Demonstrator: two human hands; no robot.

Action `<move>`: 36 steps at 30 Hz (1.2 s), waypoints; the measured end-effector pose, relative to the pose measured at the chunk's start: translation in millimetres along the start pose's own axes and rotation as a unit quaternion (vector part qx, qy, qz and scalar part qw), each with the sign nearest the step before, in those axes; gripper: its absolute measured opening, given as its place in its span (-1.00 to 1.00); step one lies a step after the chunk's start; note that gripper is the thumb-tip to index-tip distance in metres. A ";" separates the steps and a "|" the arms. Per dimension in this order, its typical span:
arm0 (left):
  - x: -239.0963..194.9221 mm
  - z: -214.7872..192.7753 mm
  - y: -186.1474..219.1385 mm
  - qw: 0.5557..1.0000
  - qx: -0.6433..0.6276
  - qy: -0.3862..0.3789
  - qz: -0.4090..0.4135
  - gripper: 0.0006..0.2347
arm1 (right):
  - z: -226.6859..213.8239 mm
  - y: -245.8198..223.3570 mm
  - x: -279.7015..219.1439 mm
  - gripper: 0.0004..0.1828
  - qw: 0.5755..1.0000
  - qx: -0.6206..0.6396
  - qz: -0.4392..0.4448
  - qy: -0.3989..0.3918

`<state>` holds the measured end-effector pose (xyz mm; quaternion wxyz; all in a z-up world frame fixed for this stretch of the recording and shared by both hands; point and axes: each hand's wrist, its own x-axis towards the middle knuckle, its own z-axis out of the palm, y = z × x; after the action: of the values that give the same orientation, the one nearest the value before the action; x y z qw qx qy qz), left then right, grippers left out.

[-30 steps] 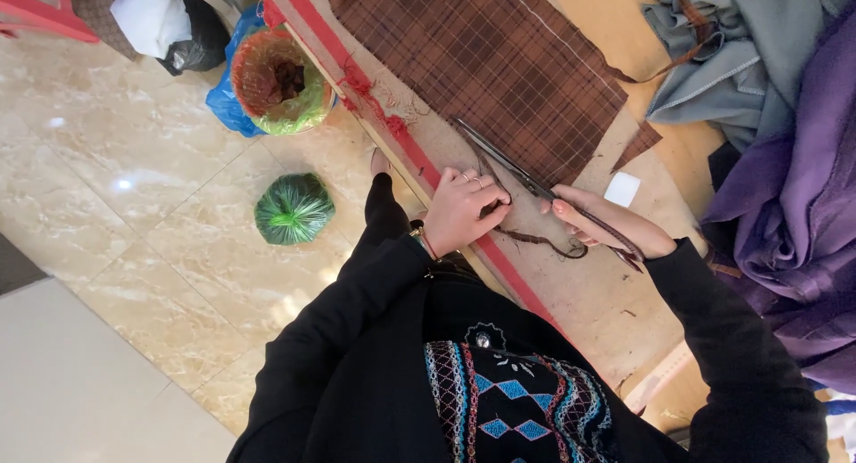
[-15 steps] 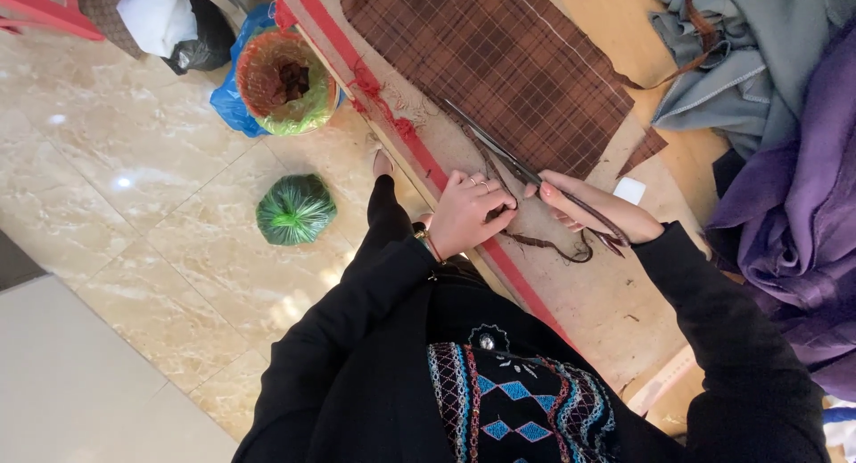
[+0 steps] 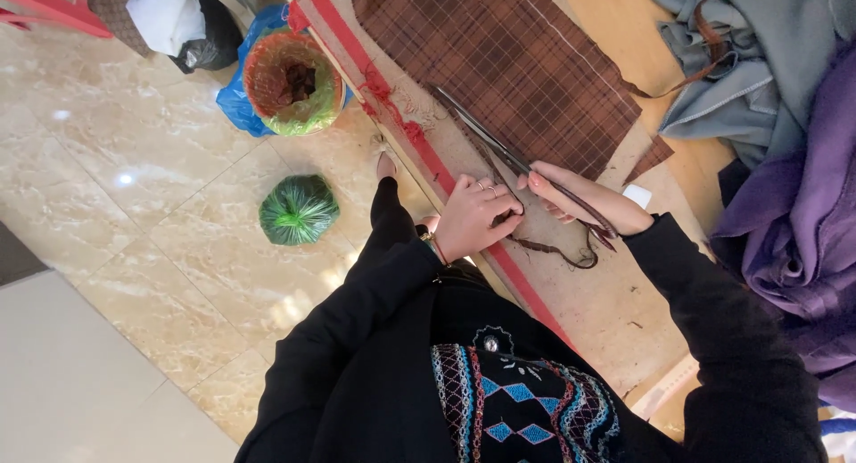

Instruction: Marking a pattern on a piece of plaid fabric with chalk and then cutting it out using large tailor's shears.

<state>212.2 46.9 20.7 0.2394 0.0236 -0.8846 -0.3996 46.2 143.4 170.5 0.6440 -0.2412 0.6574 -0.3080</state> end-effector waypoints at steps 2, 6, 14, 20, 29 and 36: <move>-1.9 2.8 -2.1 1.000 0.009 0.003 0.008 -0.93 | -0.2 3.1 3.5 -0.45 1.000 0.008 -0.005 -0.002; -0.7 0.7 -0.7 1.000 -0.003 0.006 0.000 -0.93 | -4.1 18.6 13.6 -0.46 1.000 0.009 -0.012 0.005; -2.3 3.7 -3.8 1.000 0.001 0.001 0.006 -0.93 | 0.9 6.2 10.6 -0.45 1.000 0.008 0.005 0.010; -1.7 2.6 -2.7 1.000 -0.002 -0.001 0.001 -0.94 | 1.5 10.8 25.5 -0.45 1.000 0.011 -0.011 0.004; -2.4 2.3 -4.0 1.000 -0.006 -0.005 0.006 -0.93 | 7.3 12.4 25.6 -0.48 0.999 0.021 -0.018 0.022; -2.1 -5.4 -0.8 1.000 -0.025 -0.012 -0.005 -0.93 | 10.2 -0.3 5.4 -0.47 0.999 0.008 -0.036 0.004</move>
<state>216.4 43.1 22.3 0.2275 0.0173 -0.8769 -0.4230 56.0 138.4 167.2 0.6318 -0.2583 0.6483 -0.3373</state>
